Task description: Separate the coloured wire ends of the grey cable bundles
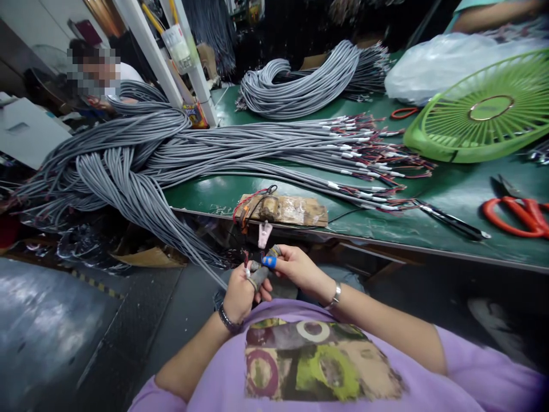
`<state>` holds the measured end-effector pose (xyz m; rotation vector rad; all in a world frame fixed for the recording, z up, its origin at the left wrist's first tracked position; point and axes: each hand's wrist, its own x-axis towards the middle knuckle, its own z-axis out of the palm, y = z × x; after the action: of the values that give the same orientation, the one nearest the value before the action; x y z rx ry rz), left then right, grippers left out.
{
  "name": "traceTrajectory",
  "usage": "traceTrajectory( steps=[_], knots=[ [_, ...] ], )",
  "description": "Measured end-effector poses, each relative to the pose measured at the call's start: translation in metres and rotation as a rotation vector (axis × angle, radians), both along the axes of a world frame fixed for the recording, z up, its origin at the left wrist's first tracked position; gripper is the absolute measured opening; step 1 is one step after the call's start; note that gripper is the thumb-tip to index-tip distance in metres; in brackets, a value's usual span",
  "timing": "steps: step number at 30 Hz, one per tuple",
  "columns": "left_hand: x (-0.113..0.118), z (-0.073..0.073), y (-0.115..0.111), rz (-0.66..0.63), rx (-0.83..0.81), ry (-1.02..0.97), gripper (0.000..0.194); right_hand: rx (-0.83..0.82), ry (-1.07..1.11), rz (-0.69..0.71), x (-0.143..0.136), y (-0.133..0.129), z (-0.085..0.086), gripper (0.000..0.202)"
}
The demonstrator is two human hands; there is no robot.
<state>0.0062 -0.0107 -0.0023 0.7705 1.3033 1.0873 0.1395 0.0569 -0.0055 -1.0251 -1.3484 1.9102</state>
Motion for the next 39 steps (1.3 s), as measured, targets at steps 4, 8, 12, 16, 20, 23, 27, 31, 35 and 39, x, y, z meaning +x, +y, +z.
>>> traceTrajectory(
  steps=[4,8,12,16,20,23,27,31,35,39],
  knots=[
    [0.003,-0.002,-0.002,0.153,0.008,-0.071,0.027,0.046,0.000,-0.008,0.003,-0.003,-0.002,0.041],
    [0.004,-0.002,-0.003,0.278,0.022,-0.135,0.025,0.072,0.006,0.045,0.002,-0.009,-0.001,0.041],
    [0.002,-0.003,-0.005,0.289,0.038,-0.147,0.024,0.074,-0.019,0.092,0.004,-0.011,0.002,0.041],
    [0.003,-0.006,-0.009,0.221,0.053,-0.062,0.024,0.159,-0.002,0.059,0.004,-0.008,0.004,0.037],
    [0.006,-0.008,-0.012,0.122,0.048,0.021,0.023,0.161,0.042,0.076,0.000,-0.005,0.003,0.037],
    [0.006,-0.009,-0.010,0.038,0.016,0.027,0.022,0.108,0.029,0.096,-0.002,-0.006,0.002,0.038],
    [0.003,-0.009,-0.007,-0.119,-0.080,-0.032,0.023,0.079,-0.007,0.160,-0.001,-0.008,0.004,0.040],
    [0.003,-0.008,-0.008,-0.097,-0.038,-0.004,0.028,0.074,-0.023,0.099,-0.001,-0.005,0.000,0.040],
    [0.004,-0.008,-0.009,-0.007,0.011,0.004,0.034,-0.013,0.031,-0.014,-0.001,-0.005,-0.006,0.041],
    [0.004,-0.009,-0.007,0.026,0.008,-0.005,0.035,-0.074,0.067,-0.037,-0.002,-0.006,-0.008,0.040]
  ],
)
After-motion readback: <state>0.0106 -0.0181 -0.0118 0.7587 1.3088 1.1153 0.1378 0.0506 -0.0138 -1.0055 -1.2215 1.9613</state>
